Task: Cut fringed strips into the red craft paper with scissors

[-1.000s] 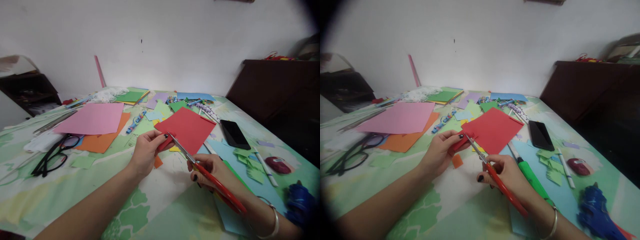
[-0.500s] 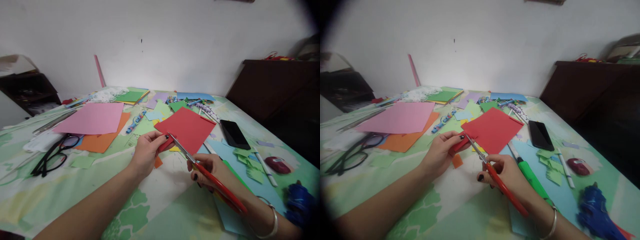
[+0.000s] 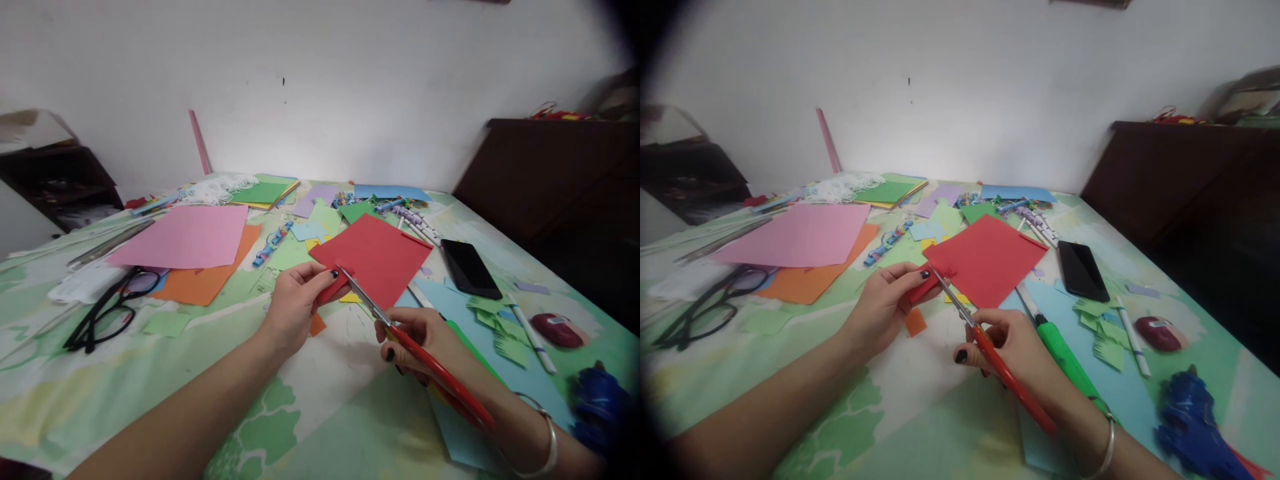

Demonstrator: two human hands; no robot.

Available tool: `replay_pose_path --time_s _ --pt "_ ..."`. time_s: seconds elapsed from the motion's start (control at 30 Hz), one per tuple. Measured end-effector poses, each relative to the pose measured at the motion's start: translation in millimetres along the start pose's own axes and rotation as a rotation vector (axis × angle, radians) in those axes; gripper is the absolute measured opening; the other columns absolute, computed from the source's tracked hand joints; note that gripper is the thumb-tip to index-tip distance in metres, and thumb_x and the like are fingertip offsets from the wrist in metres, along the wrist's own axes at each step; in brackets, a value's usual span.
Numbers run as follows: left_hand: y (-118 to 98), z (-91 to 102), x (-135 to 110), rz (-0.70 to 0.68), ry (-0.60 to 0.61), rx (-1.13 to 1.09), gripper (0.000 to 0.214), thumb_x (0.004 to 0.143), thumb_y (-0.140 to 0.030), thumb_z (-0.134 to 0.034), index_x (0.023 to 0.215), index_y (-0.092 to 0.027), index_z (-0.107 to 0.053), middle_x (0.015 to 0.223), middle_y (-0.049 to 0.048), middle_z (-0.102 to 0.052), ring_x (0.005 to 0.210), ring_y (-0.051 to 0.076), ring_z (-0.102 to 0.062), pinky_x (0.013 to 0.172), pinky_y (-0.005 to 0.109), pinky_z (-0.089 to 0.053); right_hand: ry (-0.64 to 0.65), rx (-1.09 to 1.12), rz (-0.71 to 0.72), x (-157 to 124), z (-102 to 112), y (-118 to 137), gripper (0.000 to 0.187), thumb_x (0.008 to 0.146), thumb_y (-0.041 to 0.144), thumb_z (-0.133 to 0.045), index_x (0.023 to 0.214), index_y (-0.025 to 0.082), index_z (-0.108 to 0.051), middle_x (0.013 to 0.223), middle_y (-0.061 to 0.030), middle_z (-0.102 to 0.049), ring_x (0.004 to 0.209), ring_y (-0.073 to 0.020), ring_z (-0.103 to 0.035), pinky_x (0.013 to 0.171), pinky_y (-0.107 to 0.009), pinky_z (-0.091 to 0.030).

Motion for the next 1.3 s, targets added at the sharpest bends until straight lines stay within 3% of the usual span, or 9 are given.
replay_pose_path --time_s 0.27,0.5,0.77,1.3 --pt "0.7 -0.5 0.9 -0.002 -0.003 -0.009 0.010 0.070 -0.017 -0.071 0.064 -0.012 -0.065 0.075 0.0059 -0.072 0.077 0.016 -0.069 0.080 0.029 -0.055 -0.008 -0.039 -0.016 -1.2 -0.4 4.5 0.033 0.064 0.036 -0.079 0.068 0.016 -0.054 0.050 0.0075 -0.039 0.042 -0.0050 -0.030 0.036 -0.017 -0.021" --pt "-1.1 -1.2 -0.2 -0.003 -0.009 0.002 0.009 0.069 -0.017 -0.071 0.065 -0.012 -0.066 0.076 0.0053 -0.072 0.080 0.018 -0.070 0.081 0.031 -0.055 0.053 -0.003 0.022 -2.2 -0.4 6.0 0.048 0.062 0.057 -0.075 0.075 0.015 -0.055 0.054 0.0043 -0.044 0.043 -0.0068 -0.033 0.037 -0.018 -0.023" --pt "-2.4 -1.3 0.1 -0.011 -0.027 0.014 0.011 0.069 -0.019 -0.071 0.064 -0.013 -0.063 0.076 0.0057 -0.072 0.076 0.019 -0.070 0.082 0.035 -0.055 0.076 -0.039 0.040 -2.5 0.8 8.6 0.053 0.061 0.062 -0.073 0.079 0.015 -0.056 0.054 0.0022 -0.051 0.045 -0.0085 -0.039 0.040 -0.019 -0.029" --pt "-2.2 -1.3 -0.3 -0.015 -0.036 0.025 0.010 0.068 -0.019 -0.071 0.065 -0.012 -0.064 0.076 0.0068 -0.072 0.077 0.019 -0.070 0.081 0.034 -0.055 0.040 -0.006 0.009 -1.1 0.4 3.4 0.049 0.061 0.059 -0.075 0.074 0.015 -0.056 0.054 0.0040 -0.045 0.043 -0.0064 -0.033 0.036 -0.018 -0.023"
Point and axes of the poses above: each hand's wrist, its own x-axis towards the middle knuckle, its own z-axis out of the back of the hand, y = z × x, the point moved 3 cm from there along x, towards the middle knuckle
